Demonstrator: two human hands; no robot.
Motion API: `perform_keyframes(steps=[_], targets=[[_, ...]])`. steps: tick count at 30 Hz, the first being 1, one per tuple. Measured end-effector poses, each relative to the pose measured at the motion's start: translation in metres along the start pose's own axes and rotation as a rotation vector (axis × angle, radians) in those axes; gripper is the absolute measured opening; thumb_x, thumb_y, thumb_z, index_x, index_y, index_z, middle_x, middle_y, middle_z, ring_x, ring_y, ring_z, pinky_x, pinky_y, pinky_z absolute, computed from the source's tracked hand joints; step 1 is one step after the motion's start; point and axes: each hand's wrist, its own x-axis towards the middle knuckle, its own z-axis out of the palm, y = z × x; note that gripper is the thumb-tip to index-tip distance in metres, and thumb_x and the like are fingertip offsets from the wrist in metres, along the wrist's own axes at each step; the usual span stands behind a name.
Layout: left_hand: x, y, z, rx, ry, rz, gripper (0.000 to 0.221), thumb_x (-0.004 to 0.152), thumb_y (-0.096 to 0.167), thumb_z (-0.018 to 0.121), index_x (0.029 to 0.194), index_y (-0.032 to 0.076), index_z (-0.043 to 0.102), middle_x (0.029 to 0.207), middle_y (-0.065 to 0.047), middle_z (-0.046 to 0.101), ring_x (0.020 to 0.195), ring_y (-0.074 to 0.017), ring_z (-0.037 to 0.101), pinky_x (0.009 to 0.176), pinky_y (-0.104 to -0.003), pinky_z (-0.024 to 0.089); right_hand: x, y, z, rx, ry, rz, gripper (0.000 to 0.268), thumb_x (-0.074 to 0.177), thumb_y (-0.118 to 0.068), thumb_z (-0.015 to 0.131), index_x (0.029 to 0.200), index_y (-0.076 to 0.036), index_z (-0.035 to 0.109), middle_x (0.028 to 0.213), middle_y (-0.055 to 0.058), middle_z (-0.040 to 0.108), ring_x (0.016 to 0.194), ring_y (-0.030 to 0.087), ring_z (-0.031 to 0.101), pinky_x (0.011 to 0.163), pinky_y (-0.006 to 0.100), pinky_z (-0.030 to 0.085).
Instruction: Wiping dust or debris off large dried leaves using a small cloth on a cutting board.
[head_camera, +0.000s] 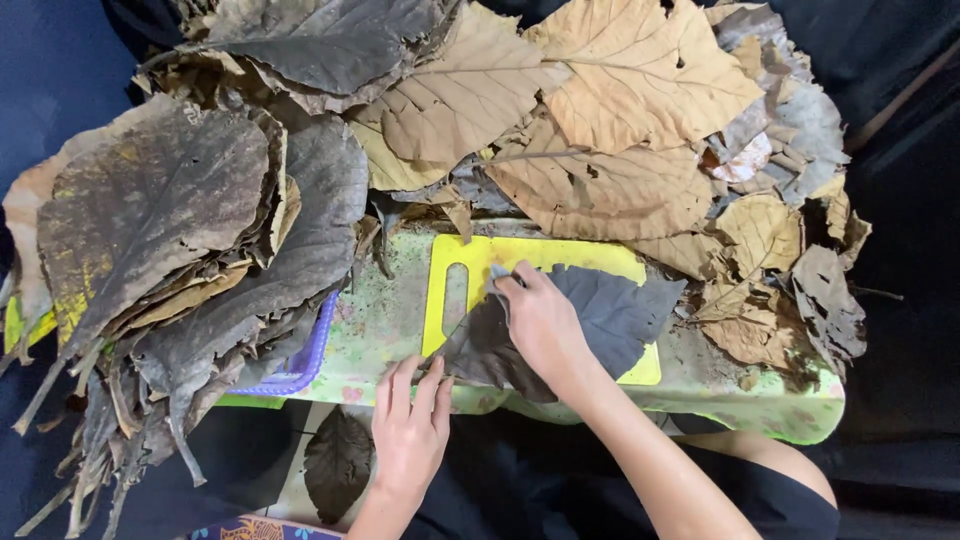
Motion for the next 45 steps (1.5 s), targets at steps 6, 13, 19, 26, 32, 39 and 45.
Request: perform_keyframes(steps=[6, 13, 19, 26, 32, 39, 45], targets=[[0.005, 0.005, -0.006, -0.001, -0.007, -0.003, 0.032, 0.086, 0.008, 0.075, 0.117, 0.003, 0.070, 0.125, -0.014, 0.060, 0.109, -0.0321, 0.060, 0.095, -0.040, 0.052, 0.005, 0.006, -0.006, 0.096, 0.050, -0.073, 0.022, 0.083, 0.000, 0.065, 0.105, -0.003, 0.067, 0.100, 0.014, 0.057, 0.079, 0.037, 0.063, 0.072, 0.044, 0.052], [0.001, 0.004, -0.005, 0.021, 0.008, -0.012, 0.034, 0.084, 0.008, 0.076, 0.118, 0.007, 0.069, 0.126, -0.012, 0.061, 0.111, -0.0318, 0.060, 0.094, -0.039, 0.053, -0.049, -0.044, -0.033, 0.074, -0.007, -0.122, 0.038, 0.081, -0.001, 0.059, 0.119, -0.002, 0.062, 0.126, 0.016, 0.055, 0.097, 0.036, 0.058, 0.081, 0.043, 0.053], [-0.001, 0.001, -0.002, 0.024, -0.015, -0.007, 0.034, 0.085, 0.010, 0.077, 0.118, 0.007, 0.070, 0.127, -0.012, 0.061, 0.111, -0.0312, 0.060, 0.093, -0.039, 0.053, -0.049, -0.026, -0.027, 0.027, -0.111, -0.104, 0.046, 0.076, 0.003, 0.059, 0.121, -0.002, 0.064, 0.112, 0.012, 0.058, 0.087, 0.031, 0.059, 0.080, 0.039, 0.053], [0.002, 0.001, -0.002, 0.000, -0.032, -0.004, 0.034, 0.085, 0.007, 0.076, 0.118, 0.005, 0.069, 0.127, -0.014, 0.059, 0.112, -0.0329, 0.060, 0.095, -0.041, 0.053, -0.003, 0.018, 0.001, -0.004, 0.002, -0.014, 0.031, 0.082, 0.003, 0.055, 0.110, -0.003, 0.068, 0.105, 0.015, 0.057, 0.087, 0.036, 0.058, 0.080, 0.043, 0.051], [0.004, 0.004, -0.004, 0.016, -0.003, 0.018, 0.034, 0.085, 0.008, 0.077, 0.117, 0.005, 0.069, 0.126, -0.013, 0.060, 0.110, -0.0324, 0.060, 0.095, -0.041, 0.052, 0.015, 0.039, 0.013, -0.031, 0.050, 0.017, 0.038, 0.076, 0.006, 0.060, 0.111, -0.004, 0.071, 0.110, 0.015, 0.057, 0.092, 0.037, 0.061, 0.082, 0.046, 0.053], [0.001, 0.003, -0.004, 0.023, 0.012, 0.031, 0.036, 0.083, 0.006, 0.077, 0.118, 0.005, 0.067, 0.126, -0.012, 0.060, 0.107, -0.0305, 0.060, 0.094, -0.039, 0.052, -0.026, -0.036, -0.055, 0.176, 0.032, -0.070, 0.024, 0.089, -0.003, 0.057, 0.111, -0.004, 0.066, 0.105, 0.012, 0.059, 0.088, 0.032, 0.060, 0.079, 0.040, 0.052], [0.003, 0.005, -0.006, 0.024, 0.013, 0.015, 0.034, 0.083, 0.007, 0.078, 0.116, 0.006, 0.068, 0.124, -0.011, 0.061, 0.107, -0.0295, 0.062, 0.093, -0.038, 0.053, -0.055, -0.009, -0.041, 0.023, 0.010, -0.099, 0.041, 0.075, 0.003, 0.061, 0.115, -0.007, 0.070, 0.111, 0.008, 0.062, 0.087, 0.028, 0.061, 0.078, 0.034, 0.053]])
